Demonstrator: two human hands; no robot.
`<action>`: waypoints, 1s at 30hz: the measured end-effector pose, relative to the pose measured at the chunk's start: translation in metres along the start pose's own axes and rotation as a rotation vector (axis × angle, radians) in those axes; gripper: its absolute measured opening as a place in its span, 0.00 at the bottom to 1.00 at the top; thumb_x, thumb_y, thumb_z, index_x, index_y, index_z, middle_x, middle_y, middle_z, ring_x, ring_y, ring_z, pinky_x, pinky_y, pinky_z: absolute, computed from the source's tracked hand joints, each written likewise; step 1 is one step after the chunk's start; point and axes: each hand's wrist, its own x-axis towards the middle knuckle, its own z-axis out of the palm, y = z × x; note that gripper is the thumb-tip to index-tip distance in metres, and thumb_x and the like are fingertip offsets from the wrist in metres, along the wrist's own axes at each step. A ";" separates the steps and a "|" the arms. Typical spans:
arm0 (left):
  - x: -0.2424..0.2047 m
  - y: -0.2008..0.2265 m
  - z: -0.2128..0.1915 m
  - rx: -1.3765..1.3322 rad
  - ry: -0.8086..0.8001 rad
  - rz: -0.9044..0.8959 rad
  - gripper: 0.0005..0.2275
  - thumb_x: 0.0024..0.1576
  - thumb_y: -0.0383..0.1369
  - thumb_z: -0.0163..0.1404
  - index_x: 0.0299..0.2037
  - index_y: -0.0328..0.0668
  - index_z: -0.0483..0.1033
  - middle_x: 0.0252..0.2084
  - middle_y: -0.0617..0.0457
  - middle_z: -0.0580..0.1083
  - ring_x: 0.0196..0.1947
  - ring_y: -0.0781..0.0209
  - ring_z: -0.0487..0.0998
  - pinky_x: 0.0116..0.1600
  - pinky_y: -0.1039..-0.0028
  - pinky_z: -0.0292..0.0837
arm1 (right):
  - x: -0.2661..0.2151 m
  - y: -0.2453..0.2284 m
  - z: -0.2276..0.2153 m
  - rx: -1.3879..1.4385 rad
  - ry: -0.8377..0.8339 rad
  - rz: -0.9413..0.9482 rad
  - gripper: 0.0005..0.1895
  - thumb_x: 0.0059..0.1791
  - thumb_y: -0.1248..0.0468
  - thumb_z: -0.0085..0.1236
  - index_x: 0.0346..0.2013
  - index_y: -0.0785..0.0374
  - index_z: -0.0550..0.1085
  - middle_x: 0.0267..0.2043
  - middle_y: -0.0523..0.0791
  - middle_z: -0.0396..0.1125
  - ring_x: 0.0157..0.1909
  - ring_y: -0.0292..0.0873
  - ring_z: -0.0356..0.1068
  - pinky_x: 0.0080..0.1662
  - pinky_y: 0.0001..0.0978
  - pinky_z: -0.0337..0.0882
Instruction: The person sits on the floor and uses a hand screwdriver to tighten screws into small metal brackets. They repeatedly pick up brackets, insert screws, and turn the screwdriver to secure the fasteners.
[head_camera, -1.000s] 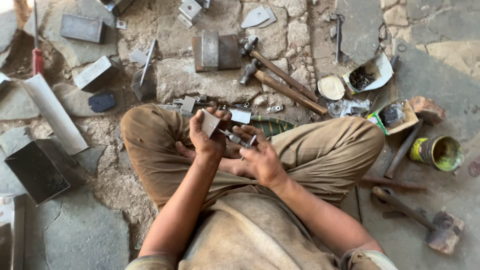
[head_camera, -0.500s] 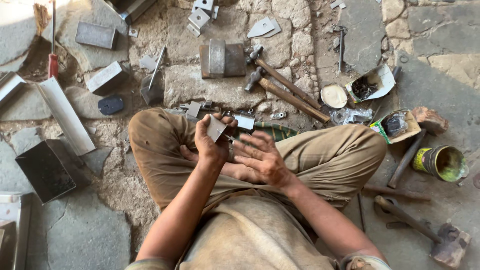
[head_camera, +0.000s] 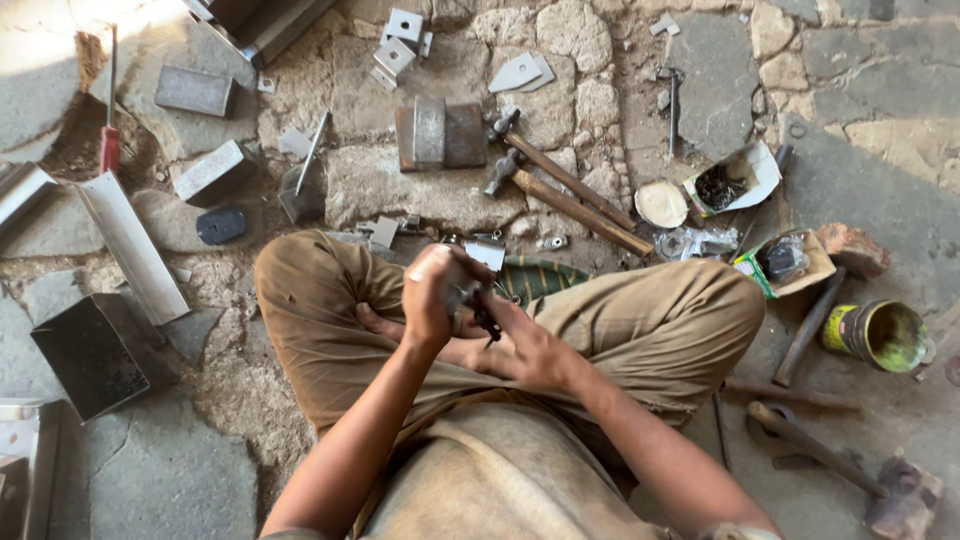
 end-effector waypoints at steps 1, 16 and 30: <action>-0.005 0.001 0.003 0.085 -0.075 -0.012 0.15 0.65 0.40 0.46 0.42 0.32 0.76 0.38 0.45 0.80 0.38 0.55 0.80 0.45 0.67 0.77 | -0.001 0.001 0.003 0.189 -0.022 0.182 0.37 0.51 0.48 0.61 0.69 0.63 0.63 0.68 0.56 0.65 0.70 0.52 0.65 0.68 0.49 0.65; -0.010 0.031 0.033 0.472 -0.253 0.083 0.13 0.66 0.38 0.47 0.45 0.31 0.76 0.38 0.50 0.78 0.39 0.66 0.76 0.48 0.76 0.73 | 0.008 0.007 -0.002 0.077 0.175 0.115 0.50 0.42 0.57 0.73 0.73 0.57 0.55 0.61 0.51 0.63 0.61 0.54 0.65 0.57 0.45 0.69; -0.013 0.028 0.029 0.589 -0.194 0.071 0.11 0.64 0.36 0.48 0.43 0.33 0.77 0.28 0.55 0.74 0.29 0.71 0.70 0.36 0.79 0.69 | 0.015 -0.002 -0.003 -0.137 0.188 -0.063 0.33 0.47 0.61 0.71 0.63 0.49 0.65 0.53 0.47 0.70 0.55 0.48 0.67 0.57 0.41 0.71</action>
